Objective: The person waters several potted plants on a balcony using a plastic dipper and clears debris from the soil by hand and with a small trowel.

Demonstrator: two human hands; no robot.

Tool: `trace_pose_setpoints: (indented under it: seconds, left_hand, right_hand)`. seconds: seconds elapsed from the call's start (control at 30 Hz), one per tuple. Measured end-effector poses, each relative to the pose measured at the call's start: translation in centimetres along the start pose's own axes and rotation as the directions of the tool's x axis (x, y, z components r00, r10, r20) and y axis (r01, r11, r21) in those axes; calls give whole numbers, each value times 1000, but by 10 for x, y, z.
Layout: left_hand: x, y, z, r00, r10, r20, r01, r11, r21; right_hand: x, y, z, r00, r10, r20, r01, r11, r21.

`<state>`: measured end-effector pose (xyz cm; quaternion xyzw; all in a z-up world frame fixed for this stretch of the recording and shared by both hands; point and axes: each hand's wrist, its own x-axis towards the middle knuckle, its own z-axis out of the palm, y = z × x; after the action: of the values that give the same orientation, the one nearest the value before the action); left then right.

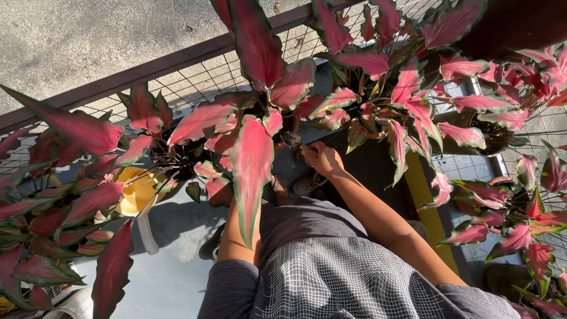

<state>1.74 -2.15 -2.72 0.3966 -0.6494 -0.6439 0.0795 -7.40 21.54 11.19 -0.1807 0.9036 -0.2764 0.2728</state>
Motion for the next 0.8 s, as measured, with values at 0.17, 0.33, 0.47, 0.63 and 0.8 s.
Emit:
trace_pose_setpoints:
  seconds: [0.17, 0.33, 0.47, 0.63, 0.8]
  left_hand:
    - [-7, 2, -10, 993, 4, 120, 0, 999, -33]
    - [-18, -5, -19, 977, -16, 213, 27, 999, -47]
    - [-38, 2, -28, 960, -16, 279, 32, 998, -55]
    - [-80, 33, -33, 935, 4, 353, 31, 995, -92]
    - [-127, 74, -60, 891, 56, 451, -5, 994, -114]
  right_hand:
    - [-1, -1, -3, 1000, 12, -15, -12, 1000, 11]
    - [2, 1, -1, 999, 22, 30, -23, 1000, 9]
    - [0, -3, 1, 998, -55, -23, 54, 998, -8]
    - [-4, -3, 7, 991, -88, -106, 82, 995, -53]
    - [5, 3, 13, 947, -221, -233, 238, 970, 47]
